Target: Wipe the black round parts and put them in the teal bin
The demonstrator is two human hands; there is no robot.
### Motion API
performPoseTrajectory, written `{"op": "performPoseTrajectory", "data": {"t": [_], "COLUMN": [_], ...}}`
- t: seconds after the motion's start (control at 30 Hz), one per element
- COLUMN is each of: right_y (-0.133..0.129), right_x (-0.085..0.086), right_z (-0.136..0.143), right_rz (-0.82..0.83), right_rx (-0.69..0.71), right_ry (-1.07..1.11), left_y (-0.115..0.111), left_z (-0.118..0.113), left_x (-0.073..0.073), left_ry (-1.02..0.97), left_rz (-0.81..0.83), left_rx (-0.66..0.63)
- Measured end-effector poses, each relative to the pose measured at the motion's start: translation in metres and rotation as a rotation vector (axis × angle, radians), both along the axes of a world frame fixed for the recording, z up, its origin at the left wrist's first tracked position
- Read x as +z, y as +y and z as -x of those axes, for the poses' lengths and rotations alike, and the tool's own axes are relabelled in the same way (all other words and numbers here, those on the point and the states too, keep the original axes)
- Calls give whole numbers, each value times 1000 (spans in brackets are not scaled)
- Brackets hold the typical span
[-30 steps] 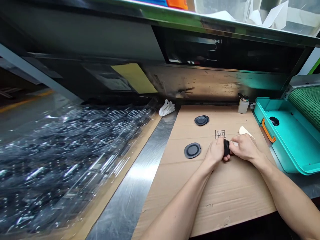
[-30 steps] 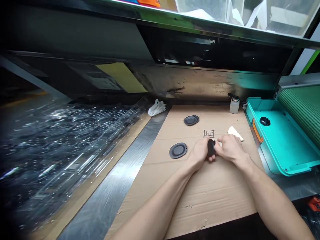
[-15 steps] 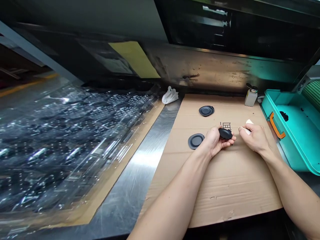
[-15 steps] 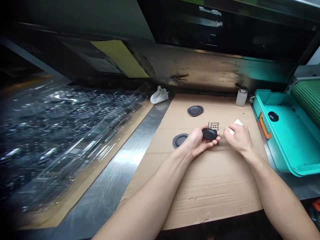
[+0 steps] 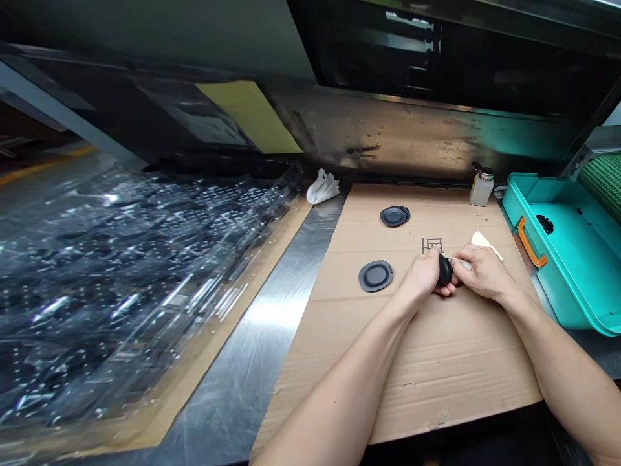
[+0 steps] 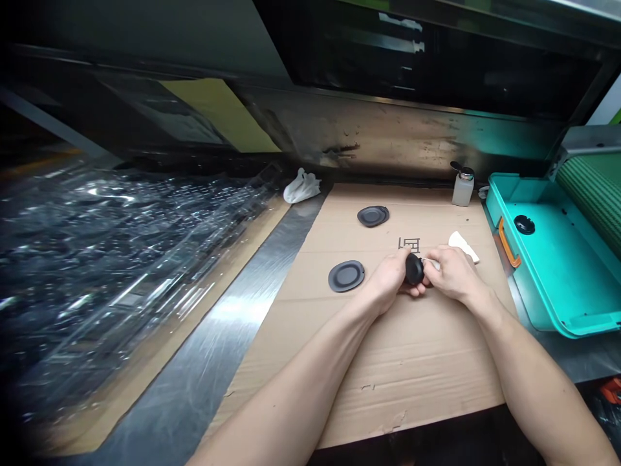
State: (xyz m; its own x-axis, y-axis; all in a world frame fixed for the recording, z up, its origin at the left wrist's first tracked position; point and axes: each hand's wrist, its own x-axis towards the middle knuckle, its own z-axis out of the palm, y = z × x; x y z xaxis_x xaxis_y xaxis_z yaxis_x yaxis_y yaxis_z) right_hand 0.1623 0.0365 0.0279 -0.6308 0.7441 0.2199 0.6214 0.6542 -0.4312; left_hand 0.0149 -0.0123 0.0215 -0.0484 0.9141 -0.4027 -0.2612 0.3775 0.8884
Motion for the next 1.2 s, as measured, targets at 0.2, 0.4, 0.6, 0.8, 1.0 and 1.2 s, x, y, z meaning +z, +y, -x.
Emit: {"op": "performPoseTrajectory", "data": {"t": [0.2,0.4,0.6,0.8,1.0,1.2], "right_y": [0,-3,-4,-5,7,10], "right_x": [7,13,13,16,-1,-5], "right_z": [6,4,3,-6,-13,-21], "right_rz": [-86,-84,-79,8,-36,133], "right_rx": [-27,-45,-70,-91,-17,22], "right_ry": [-107,-211,-211,-242,-102,-110], "left_y": [-3,-7,-7,-7,-1,11], "left_z": [-5,-8,-10,-16,-22,-16], "left_x": [-4,-3,-10,-21,-30,-31], "left_ry": [196,330,368,427,395,157], "left_rz": [-103,-136,-182,-237,-241,-121], "left_rx": [-31,-37,-29,-15,-3,75]}}
